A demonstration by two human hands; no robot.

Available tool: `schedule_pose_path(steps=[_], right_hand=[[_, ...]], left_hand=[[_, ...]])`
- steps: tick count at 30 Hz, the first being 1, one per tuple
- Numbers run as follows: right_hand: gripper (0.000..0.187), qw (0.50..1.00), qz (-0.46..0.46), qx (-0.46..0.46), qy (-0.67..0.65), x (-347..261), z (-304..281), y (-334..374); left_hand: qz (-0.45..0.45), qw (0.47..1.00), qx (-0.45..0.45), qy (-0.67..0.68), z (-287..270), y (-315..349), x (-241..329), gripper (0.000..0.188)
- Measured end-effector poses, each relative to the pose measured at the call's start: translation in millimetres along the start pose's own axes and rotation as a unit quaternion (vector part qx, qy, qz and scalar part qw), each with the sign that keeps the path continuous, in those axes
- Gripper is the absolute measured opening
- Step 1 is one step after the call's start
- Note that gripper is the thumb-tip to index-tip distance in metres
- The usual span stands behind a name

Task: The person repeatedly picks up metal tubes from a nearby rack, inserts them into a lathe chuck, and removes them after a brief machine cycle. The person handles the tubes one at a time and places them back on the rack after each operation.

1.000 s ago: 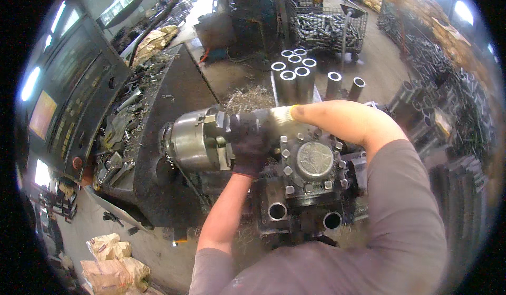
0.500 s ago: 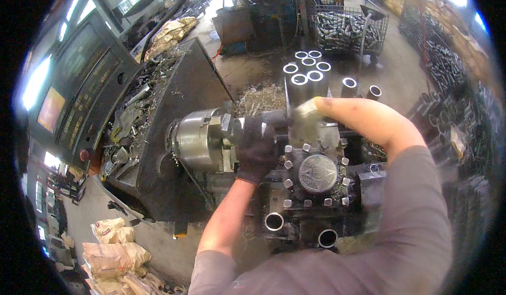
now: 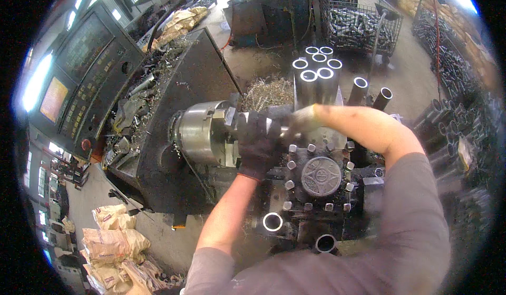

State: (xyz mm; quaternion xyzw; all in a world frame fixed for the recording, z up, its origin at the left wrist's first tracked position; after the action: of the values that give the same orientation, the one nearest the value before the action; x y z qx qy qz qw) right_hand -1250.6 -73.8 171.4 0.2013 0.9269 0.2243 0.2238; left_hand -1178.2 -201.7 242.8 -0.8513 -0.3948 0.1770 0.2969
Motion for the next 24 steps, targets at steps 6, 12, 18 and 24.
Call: schedule_pose_path(steps=[6, 12, 18, 24], right_hand=[[0.037, 0.986, 0.106, 0.026, -0.127, 23.7, 40.4, 52.3], [0.031, 0.919, 0.299, 0.258, -0.024, 61.6, 79.6, 114.0], [0.041, 0.834, 0.403, 0.372, -0.064, 16.8, 19.9, 154.4], [0.035, 0.859, 0.168, 0.43, -0.22, -84.1, -89.3, 157.5]], left_hand=[[0.002, 0.998, 0.055, -0.025, -7.3, -8.9, 3.7, 0.041], [-0.043, 0.984, 0.038, 0.17, -54.1, 23.3, -2.1, 0.047], [-0.074, 0.927, -0.074, 0.36, -93.6, 111.0, 55.6, 0.06], [-0.294, 0.775, -0.107, 0.55, -70.6, 139.9, 49.4, 0.051]])
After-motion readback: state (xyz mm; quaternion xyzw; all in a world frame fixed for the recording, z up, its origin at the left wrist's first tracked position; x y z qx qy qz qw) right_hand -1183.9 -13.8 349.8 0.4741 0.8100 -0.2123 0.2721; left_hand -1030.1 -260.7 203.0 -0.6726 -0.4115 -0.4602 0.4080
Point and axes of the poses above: each hand's wrist, its own y-axis away from the middle knuckle, its own z-axis out of the palm, x = y × z, the point moved 9 cm from there along -y, towards the middle knuckle, and after that the axes turned 5 degrees about z, right-handed, at the moved point
